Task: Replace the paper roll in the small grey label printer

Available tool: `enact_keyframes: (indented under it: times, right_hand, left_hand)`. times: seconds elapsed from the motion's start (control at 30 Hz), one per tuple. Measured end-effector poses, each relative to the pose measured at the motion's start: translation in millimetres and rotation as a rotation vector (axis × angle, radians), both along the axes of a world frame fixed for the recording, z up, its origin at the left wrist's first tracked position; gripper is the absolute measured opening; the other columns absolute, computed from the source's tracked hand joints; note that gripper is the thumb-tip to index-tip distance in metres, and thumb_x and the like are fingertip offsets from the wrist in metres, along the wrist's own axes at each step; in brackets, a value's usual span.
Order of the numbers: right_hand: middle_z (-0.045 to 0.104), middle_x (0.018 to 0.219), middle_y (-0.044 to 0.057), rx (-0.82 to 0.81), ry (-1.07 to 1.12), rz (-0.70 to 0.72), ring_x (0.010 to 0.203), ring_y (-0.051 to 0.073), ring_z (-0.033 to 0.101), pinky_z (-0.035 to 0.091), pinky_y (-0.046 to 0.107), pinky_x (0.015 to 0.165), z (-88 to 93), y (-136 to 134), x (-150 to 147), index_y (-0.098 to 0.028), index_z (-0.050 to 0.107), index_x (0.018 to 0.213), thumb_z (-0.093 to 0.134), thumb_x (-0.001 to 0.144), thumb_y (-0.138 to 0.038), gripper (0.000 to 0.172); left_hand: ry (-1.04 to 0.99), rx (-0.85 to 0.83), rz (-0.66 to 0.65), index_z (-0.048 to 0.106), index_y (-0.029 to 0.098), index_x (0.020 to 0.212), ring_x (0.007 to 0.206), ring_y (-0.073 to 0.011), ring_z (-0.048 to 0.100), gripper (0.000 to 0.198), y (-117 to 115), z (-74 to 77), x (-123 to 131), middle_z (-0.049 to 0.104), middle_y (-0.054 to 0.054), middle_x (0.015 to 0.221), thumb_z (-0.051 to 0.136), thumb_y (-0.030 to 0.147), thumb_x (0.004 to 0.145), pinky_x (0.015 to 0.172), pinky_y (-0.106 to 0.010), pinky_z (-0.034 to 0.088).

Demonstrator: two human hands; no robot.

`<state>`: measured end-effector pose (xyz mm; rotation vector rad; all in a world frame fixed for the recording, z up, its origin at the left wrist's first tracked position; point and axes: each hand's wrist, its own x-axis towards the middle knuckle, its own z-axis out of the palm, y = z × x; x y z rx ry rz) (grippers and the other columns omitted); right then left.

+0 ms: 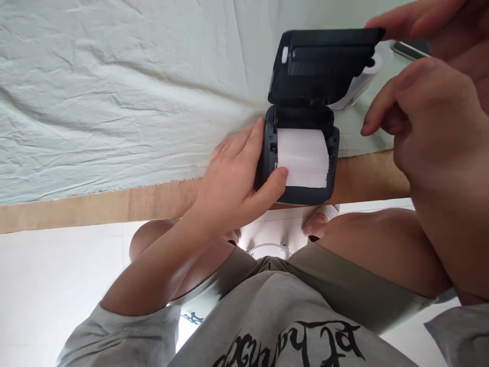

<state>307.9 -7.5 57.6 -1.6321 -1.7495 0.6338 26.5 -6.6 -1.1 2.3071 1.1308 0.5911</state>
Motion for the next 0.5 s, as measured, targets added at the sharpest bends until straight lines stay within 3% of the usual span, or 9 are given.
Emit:
enact_keyframes:
  times: [0.03, 0.07, 0.23, 0.3, 0.37, 0.43, 0.5]
  right_hand:
    - [0.064, 0.163, -0.001, 0.084, 0.032, -0.117, 0.147, 0.025, 0.068, 0.059, 0.031, 0.075, 0.1, -6.9, -8.5, -0.038, 0.066, 0.152, 0.054, 0.117, -0.041, 0.037]
    - [0.066, 0.158, 0.001, 0.090, 0.040, -0.135, 0.138, 0.022, 0.072, 0.057, 0.033, 0.079, -0.5, -12.2, -15.6, -0.034, 0.069, 0.148, 0.052, 0.116, -0.035, 0.036]
    - [0.075, 0.125, 0.001, 0.125, 0.011, 0.025, 0.089, 0.009, 0.065, 0.047, 0.035, 0.072, -15.6, -5.6, -6.2, -0.026, 0.071, 0.114, 0.060, 0.114, -0.037, 0.015]
    - [0.069, 0.092, 0.002, 0.142, -0.057, 0.005, 0.078, 0.008, 0.057, 0.043, 0.036, 0.070, -22.8, 1.9, 6.8, -0.023, 0.070, 0.098, 0.063, 0.113, -0.047, 0.029]
    - [0.048, 0.069, 0.003, 0.116, -0.147, -0.057, 0.069, 0.008, 0.046, 0.036, 0.037, 0.067, -27.4, 6.2, 14.1, -0.020, 0.066, 0.081, 0.065, 0.109, -0.069, 0.057]
    - [0.035, 0.065, 0.003, 0.048, -0.220, -0.099, 0.066, 0.005, 0.038, 0.028, 0.035, 0.064, -28.8, 7.7, 14.6, -0.016, 0.059, 0.067, 0.059, 0.100, -0.094, 0.085]
    - [0.030, 0.066, 0.003, -0.079, -0.265, -0.056, 0.066, 0.004, 0.036, 0.024, 0.033, 0.064, -27.8, 8.6, 11.4, -0.015, 0.057, 0.062, 0.049, 0.093, -0.108, 0.099]
  left_hand:
    - [-0.004, 0.003, 0.000, 0.052, 0.017, 0.176, 0.161, -0.0438, 0.063, 0.076, -0.1, 0.5, 0.5, 0.061, -0.019, 0.178, 0.046, 0.063, 0.116, 0.134, -0.061, 0.053]
    - [-0.009, 0.002, 0.000, 0.053, 0.017, 0.176, 0.161, -0.0439, 0.063, 0.075, -0.2, 1.1, 1.1, 0.062, -0.019, 0.177, 0.047, 0.062, 0.116, 0.134, -0.061, 0.053]
    - [-0.016, -0.028, 0.021, 0.057, 0.019, 0.173, 0.159, -0.0438, 0.064, 0.070, -0.9, 4.0, 2.9, 0.066, -0.018, 0.174, 0.047, 0.056, 0.115, 0.134, -0.063, 0.053]
    - [-0.021, -0.030, 0.023, 0.056, 0.020, 0.174, 0.159, -0.0435, 0.065, 0.069, -0.9, 4.1, 2.8, 0.066, -0.017, 0.174, 0.047, 0.057, 0.115, 0.134, -0.064, 0.052]
    - [-0.027, -0.031, 0.020, 0.056, 0.020, 0.174, 0.159, -0.0439, 0.065, 0.070, -0.6, 3.5, 2.1, 0.066, -0.016, 0.174, 0.048, 0.057, 0.115, 0.135, -0.065, 0.052]
    - [-0.034, -0.036, 0.017, 0.056, 0.019, 0.175, 0.158, -0.0450, 0.064, 0.071, -0.3, 2.8, 1.3, 0.065, -0.017, 0.175, 0.049, 0.057, 0.115, 0.135, -0.066, 0.051]
    - [-0.055, -0.046, 0.017, 0.057, 0.019, 0.173, 0.158, -0.0459, 0.065, 0.070, -0.4, 2.8, 1.2, 0.065, -0.018, 0.175, 0.050, 0.058, 0.116, 0.134, -0.067, 0.051]
